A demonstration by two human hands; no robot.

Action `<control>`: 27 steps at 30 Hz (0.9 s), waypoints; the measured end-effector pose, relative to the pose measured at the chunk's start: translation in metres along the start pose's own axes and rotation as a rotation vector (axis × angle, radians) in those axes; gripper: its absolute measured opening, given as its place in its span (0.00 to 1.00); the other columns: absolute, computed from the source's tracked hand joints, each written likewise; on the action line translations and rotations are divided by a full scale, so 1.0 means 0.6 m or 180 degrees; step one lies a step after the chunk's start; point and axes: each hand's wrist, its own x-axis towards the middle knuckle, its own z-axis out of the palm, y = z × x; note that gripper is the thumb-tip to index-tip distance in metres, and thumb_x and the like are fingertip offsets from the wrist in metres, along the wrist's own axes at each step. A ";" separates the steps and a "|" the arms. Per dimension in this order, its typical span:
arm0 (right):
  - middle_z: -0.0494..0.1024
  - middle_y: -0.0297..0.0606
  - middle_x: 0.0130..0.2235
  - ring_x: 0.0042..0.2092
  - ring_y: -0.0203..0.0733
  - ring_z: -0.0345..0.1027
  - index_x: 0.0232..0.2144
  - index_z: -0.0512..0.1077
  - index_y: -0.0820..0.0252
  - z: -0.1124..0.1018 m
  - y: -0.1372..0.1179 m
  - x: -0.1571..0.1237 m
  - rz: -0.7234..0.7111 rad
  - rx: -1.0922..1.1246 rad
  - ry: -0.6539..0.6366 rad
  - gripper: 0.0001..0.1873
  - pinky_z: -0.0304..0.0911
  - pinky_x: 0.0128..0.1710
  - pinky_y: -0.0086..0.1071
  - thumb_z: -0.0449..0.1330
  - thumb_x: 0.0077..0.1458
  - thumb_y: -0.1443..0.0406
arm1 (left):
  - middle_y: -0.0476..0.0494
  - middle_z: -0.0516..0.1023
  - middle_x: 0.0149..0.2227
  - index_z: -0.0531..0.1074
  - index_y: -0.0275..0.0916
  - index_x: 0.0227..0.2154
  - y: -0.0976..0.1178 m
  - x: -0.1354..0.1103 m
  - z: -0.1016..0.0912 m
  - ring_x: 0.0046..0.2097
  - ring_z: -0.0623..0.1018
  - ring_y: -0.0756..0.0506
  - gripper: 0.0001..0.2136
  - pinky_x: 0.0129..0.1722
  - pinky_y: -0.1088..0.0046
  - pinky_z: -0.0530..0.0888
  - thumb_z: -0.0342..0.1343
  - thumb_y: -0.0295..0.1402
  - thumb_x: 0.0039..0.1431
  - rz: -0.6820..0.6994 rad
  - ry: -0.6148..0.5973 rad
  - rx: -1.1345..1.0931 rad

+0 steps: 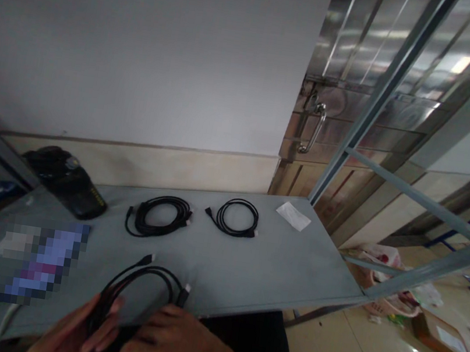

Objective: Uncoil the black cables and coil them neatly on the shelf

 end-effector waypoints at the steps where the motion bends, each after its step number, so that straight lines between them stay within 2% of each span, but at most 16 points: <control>1: 0.88 0.33 0.59 0.68 0.39 0.74 0.59 0.77 0.52 0.001 0.000 0.001 0.0035 -0.0063 0.0000 0.12 0.63 0.69 0.32 0.58 0.82 0.59 | 0.47 0.77 0.28 0.78 0.42 0.26 0.007 0.002 0.007 0.22 0.67 0.50 0.23 0.24 0.64 0.78 0.83 0.51 0.42 -0.0101 -0.0094 -0.0025; 3: 0.90 0.34 0.52 0.59 0.40 0.80 0.56 0.78 0.53 0.002 0.004 0.007 0.0081 -0.0212 0.0004 0.10 0.68 0.61 0.31 0.60 0.81 0.59 | 0.54 0.66 0.23 0.69 0.43 0.22 0.023 0.006 0.023 0.22 0.63 0.52 0.28 0.23 0.67 0.75 0.83 0.51 0.45 -0.0141 -0.0184 -0.0040; 5: 0.89 0.35 0.44 0.48 0.42 0.81 0.51 0.78 0.54 -0.001 0.019 0.021 0.0038 -0.0450 0.0036 0.14 0.70 0.53 0.34 0.60 0.81 0.53 | 0.57 0.59 0.23 0.64 0.43 0.22 0.039 0.016 0.043 0.21 0.60 0.53 0.31 0.19 0.72 0.68 0.83 0.53 0.45 0.0070 -0.0116 0.0033; 8: 0.86 0.35 0.37 0.40 0.43 0.77 0.46 0.78 0.54 -0.018 0.065 0.059 -0.0159 -0.0875 0.0155 0.21 0.67 0.47 0.37 0.57 0.81 0.46 | 0.61 0.54 0.22 0.70 0.42 0.26 0.069 0.058 0.068 0.19 0.55 0.55 0.27 0.18 0.75 0.61 0.82 0.51 0.47 0.0644 -0.0089 0.0316; 10: 0.85 0.35 0.39 0.42 0.43 0.75 0.48 0.78 0.54 -0.035 0.109 0.091 -0.0226 -0.1095 0.0279 0.19 0.66 0.49 0.38 0.55 0.83 0.50 | 0.64 0.53 0.21 0.79 0.41 0.38 0.091 0.106 0.077 0.19 0.54 0.55 0.24 0.21 0.75 0.63 0.81 0.50 0.49 0.1075 -0.0127 0.0521; 12: 0.85 0.36 0.43 0.47 0.43 0.75 0.51 0.78 0.54 -0.051 0.158 0.124 -0.0177 -0.1255 0.0374 0.15 0.65 0.56 0.38 0.53 0.85 0.57 | 0.64 0.56 0.21 0.81 0.39 0.48 0.113 0.165 0.080 0.20 0.57 0.54 0.26 0.24 0.74 0.67 0.78 0.49 0.52 0.1538 -0.0054 0.0739; 15: 0.84 0.40 0.49 0.54 0.46 0.73 0.53 0.78 0.57 -0.062 0.228 0.168 0.0068 -0.1382 0.0484 0.12 0.60 0.67 0.43 0.54 0.83 0.63 | 0.54 0.71 0.26 0.81 0.40 0.46 0.136 0.255 0.069 0.28 0.72 0.46 0.21 0.31 0.68 0.73 0.71 0.50 0.58 0.2391 0.0438 0.1485; 17: 0.83 0.42 0.52 0.58 0.47 0.72 0.53 0.78 0.59 -0.055 0.266 0.188 0.0281 -0.1354 0.0527 0.10 0.57 0.69 0.45 0.56 0.82 0.66 | 0.47 0.78 0.31 0.80 0.41 0.43 0.142 0.304 0.055 0.36 0.78 0.39 0.17 0.40 0.61 0.79 0.65 0.49 0.62 0.2751 0.0877 0.2222; 18: 0.82 0.43 0.54 0.59 0.47 0.71 0.53 0.78 0.59 -0.048 0.281 0.193 0.0365 -0.1300 0.0538 0.10 0.57 0.69 0.45 0.56 0.81 0.66 | 0.44 0.81 0.35 0.80 0.41 0.44 0.140 0.323 0.047 0.40 0.81 0.36 0.17 0.45 0.56 0.81 0.62 0.48 0.63 0.2840 0.1063 0.2525; 20: 0.81 0.44 0.56 0.62 0.46 0.70 0.55 0.78 0.59 -0.030 0.302 0.196 0.0512 -0.1115 0.0562 0.10 0.56 0.69 0.44 0.56 0.82 0.65 | 0.36 0.85 0.45 0.79 0.38 0.52 0.129 0.351 0.033 0.49 0.83 0.32 0.21 0.56 0.49 0.80 0.58 0.47 0.64 0.2901 0.1298 0.2914; 22: 0.81 0.44 0.58 0.63 0.46 0.70 0.56 0.78 0.58 -0.012 0.315 0.192 0.0643 -0.0838 0.0614 0.11 0.56 0.69 0.44 0.57 0.82 0.63 | 0.28 0.84 0.54 0.76 0.33 0.60 0.111 0.365 0.023 0.56 0.82 0.28 0.27 0.64 0.43 0.77 0.56 0.47 0.66 0.2899 0.1358 0.3122; 24: 0.82 0.43 0.59 0.65 0.45 0.70 0.58 0.78 0.58 0.000 0.321 0.185 0.0777 -0.0519 0.0697 0.12 0.57 0.68 0.43 0.58 0.82 0.61 | 0.24 0.82 0.57 0.74 0.31 0.63 0.092 0.370 0.018 0.61 0.80 0.26 0.29 0.68 0.38 0.72 0.53 0.46 0.68 0.2974 0.1346 0.3376; 27: 0.82 0.43 0.60 0.67 0.45 0.70 0.58 0.78 0.57 0.006 0.328 0.179 0.0882 -0.0099 0.0857 0.11 0.58 0.68 0.42 0.60 0.81 0.63 | 0.23 0.78 0.62 0.75 0.34 0.63 0.075 0.369 0.020 0.68 0.74 0.24 0.26 0.73 0.33 0.64 0.51 0.44 0.71 0.3210 0.1490 0.3774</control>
